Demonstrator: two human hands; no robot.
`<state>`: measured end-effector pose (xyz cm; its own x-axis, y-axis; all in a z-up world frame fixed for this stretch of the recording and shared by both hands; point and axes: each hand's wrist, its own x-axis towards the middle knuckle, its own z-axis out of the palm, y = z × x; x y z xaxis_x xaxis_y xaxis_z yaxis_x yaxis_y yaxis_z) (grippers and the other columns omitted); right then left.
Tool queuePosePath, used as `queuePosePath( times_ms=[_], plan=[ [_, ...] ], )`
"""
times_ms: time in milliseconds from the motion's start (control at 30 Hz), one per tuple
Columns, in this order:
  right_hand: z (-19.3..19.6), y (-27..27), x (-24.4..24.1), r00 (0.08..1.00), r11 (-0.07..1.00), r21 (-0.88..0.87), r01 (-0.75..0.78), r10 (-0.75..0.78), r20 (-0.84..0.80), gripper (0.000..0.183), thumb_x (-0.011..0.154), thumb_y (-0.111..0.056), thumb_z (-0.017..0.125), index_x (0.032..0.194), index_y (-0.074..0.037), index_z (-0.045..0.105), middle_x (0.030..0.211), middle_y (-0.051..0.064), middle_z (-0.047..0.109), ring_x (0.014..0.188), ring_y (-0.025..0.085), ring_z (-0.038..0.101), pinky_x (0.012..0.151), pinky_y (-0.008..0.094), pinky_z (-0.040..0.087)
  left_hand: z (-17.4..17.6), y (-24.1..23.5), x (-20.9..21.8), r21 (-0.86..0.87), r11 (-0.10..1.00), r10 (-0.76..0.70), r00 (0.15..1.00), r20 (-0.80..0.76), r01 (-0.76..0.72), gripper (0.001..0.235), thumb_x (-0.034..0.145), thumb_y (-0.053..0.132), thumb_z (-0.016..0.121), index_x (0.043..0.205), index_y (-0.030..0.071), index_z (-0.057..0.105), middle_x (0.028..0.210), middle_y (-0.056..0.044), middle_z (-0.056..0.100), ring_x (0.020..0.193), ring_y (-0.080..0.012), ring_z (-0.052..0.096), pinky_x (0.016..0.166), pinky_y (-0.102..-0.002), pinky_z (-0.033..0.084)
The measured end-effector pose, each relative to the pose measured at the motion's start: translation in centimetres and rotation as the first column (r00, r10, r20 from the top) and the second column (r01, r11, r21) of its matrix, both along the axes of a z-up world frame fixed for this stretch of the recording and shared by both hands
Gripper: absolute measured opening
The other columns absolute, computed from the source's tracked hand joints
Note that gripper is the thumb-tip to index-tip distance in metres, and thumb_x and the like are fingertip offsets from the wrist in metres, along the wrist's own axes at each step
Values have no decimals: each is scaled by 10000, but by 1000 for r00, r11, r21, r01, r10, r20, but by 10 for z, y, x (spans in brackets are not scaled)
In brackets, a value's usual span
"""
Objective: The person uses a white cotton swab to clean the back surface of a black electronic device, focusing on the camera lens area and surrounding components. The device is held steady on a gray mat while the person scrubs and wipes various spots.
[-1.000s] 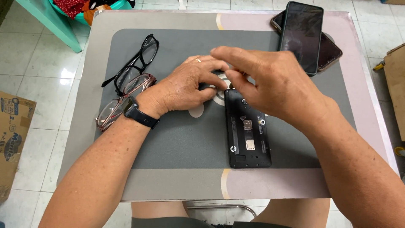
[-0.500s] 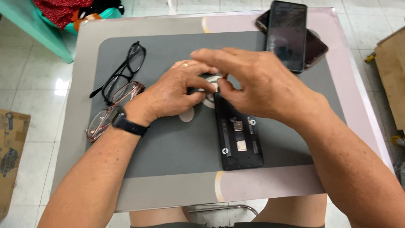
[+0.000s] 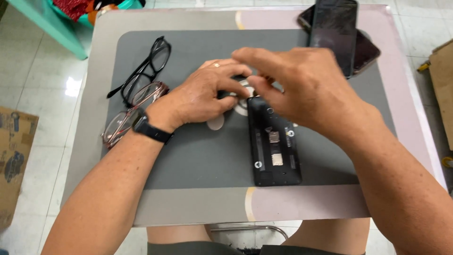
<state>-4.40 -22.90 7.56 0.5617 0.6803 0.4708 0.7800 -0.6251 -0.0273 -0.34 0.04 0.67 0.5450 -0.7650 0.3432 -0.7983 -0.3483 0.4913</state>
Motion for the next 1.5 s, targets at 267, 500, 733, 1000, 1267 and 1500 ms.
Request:
queuePosePath(
  times_ms=[267, 500, 733, 1000, 1267, 1500],
  plan=[
    [1, 0, -3, 995, 995, -29, 93, -94, -15, 293, 1073, -153, 782, 1347, -132, 680, 751, -25, 678, 672, 232, 656, 592, 397, 456, -3, 2, 0, -18, 1000, 15, 999, -48, -16, 281, 851, 60, 598, 1024, 163, 795, 1314, -17, 598, 1346, -335, 493, 1156, -529, 287],
    [16, 3, -23, 1000, 996, 86, -8, 11, -26, 296, 998, 106, 658, 1179, -87, 791, 661, 6, 514, 587, 209, 455, 617, 350, 399, -3, 3, 0, -61, 998, -34, 999, -9, 33, 229, 861, 76, 590, 940, 163, 787, 1178, -4, 603, 1150, -210, 552, 1098, -476, 310],
    [10, -4, -54, 1000, 990, 139, 20, -21, 1, 304, 958, 201, 674, 1068, -49, 807, 633, 15, 490, 571, 191, 472, 551, 318, 376, 1, 2, -2, -16, 1000, 2, 997, -73, -3, 173, 894, 230, 633, 894, 201, 803, 1128, 15, 594, 1133, -188, 545, 1067, -452, 291],
    [-1, 4, -44, 995, 982, 174, -79, 89, -53, 271, 963, 172, 627, 1070, -32, 768, 597, 31, 418, 528, 188, 424, 532, 326, 370, -8, -1, -1, 12, 998, 60, 996, -68, -60, 182, 911, 356, 682, 986, 254, 812, 1262, -5, 604, 1324, -300, 488, 1128, -483, 247],
    [-2, 5, -46, 992, 983, 147, -109, 116, -39, 330, 903, 204, 588, 1070, -31, 749, 600, 21, 372, 540, 209, 388, 587, 337, 441, -7, -2, -1, -20, 999, 39, 999, -31, -40, 134, 893, 339, 712, 913, 249, 809, 1151, 27, 606, 1156, -203, 544, 1081, -462, 292],
    [-5, 4, -45, 995, 986, 142, -87, 94, -40, 325, 895, 191, 593, 1065, -32, 757, 603, 25, 370, 545, 219, 391, 602, 345, 466, -11, -2, 1, -45, 998, 34, 999, -10, -34, 137, 885, 345, 719, 914, 246, 809, 1150, 20, 615, 1156, -202, 549, 1082, -455, 293]
  ],
)
